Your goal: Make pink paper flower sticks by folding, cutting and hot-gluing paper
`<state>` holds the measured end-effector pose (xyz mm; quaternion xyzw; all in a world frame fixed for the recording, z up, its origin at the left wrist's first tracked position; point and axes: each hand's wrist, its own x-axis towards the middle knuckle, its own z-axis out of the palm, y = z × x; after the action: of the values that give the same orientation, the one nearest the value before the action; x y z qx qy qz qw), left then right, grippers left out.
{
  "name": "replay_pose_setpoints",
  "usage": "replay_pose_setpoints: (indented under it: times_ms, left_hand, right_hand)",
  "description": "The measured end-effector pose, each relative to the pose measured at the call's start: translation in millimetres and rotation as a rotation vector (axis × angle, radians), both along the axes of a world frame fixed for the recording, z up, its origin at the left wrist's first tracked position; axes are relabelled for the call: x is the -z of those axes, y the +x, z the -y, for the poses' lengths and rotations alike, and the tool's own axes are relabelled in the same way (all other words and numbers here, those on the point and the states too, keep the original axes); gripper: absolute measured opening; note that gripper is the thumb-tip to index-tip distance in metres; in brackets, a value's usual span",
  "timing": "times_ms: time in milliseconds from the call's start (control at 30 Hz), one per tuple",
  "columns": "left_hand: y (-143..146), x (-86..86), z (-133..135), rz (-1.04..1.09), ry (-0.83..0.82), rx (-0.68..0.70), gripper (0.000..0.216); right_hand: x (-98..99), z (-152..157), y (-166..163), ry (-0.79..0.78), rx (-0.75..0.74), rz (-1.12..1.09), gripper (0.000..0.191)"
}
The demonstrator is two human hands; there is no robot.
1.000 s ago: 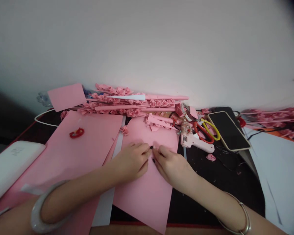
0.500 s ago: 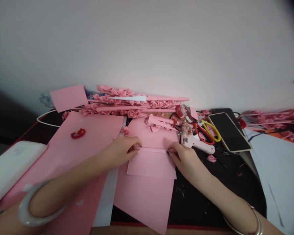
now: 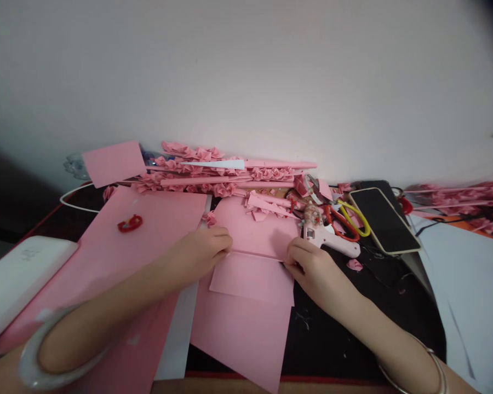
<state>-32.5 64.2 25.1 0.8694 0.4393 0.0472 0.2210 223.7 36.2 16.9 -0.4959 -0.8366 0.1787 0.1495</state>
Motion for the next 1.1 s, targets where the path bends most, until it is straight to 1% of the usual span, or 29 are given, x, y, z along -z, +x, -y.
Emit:
replay_pose_setpoints:
  times_ms: [100,167,267,367,467,567,700,833,900,1000,1100]
  left_hand:
    - [-3.1,-3.6,1.6,-0.034,-0.031,0.047,0.022]
    - [-4.4,-5.1,3.2,-0.051,-0.039,0.076,0.020]
    - [-1.8,-3.7,6.2,-0.057,-0.028,0.054,0.015]
    - [7.0,2.6,8.7,-0.032,-0.032,0.063,0.013]
    - [17.4,9.0,9.8,-0.035,-0.021,0.086,0.015]
    - [24.0,11.7,9.9,-0.017,-0.024,0.055,0.011]
    - [25.0,13.4,9.3,0.059,-0.039,0.026,0.009]
    - [22.8,15.7,7.5,0.081,0.015,0.044,0.008]
    - [21.9,15.7,6.2,0.060,0.033,0.038,0.008]
    - [20.5,14.2,4.0,0.024,0.054,0.039,0.013]
    - [18.0,14.3,2.0,0.031,0.078,0.059,0.019]
  right_hand:
    - [-5.4,2.4,0.3,-0.063,-0.087,0.016,0.021]
    - [-8.9,3.7,0.2,-0.091,-0.119,0.035,0.020]
    - [-8.5,4.3,-2.4,-0.082,-0.089,0.080,0.018]
    - [-1.1,4.7,-8.3,-0.046,-0.049,0.124,0.013]
    - [6.3,6.1,-16.1,0.005,-0.048,0.190,0.014]
    - [7.7,5.9,-21.7,0.037,-0.042,0.216,0.014]
    - [3.1,0.7,-19.3,-0.060,0.012,0.115,0.001]
    - [0.7,-4.5,-13.0,-0.127,0.005,0.092,0.011]
    - [0.8,-6.1,-11.1,-0.106,-0.020,0.084,0.012]
    - [1.7,-8.3,-9.1,-0.022,-0.067,0.067,0.014]
    - [3.1,-10.5,-7.0,0.063,-0.111,0.053,0.015]
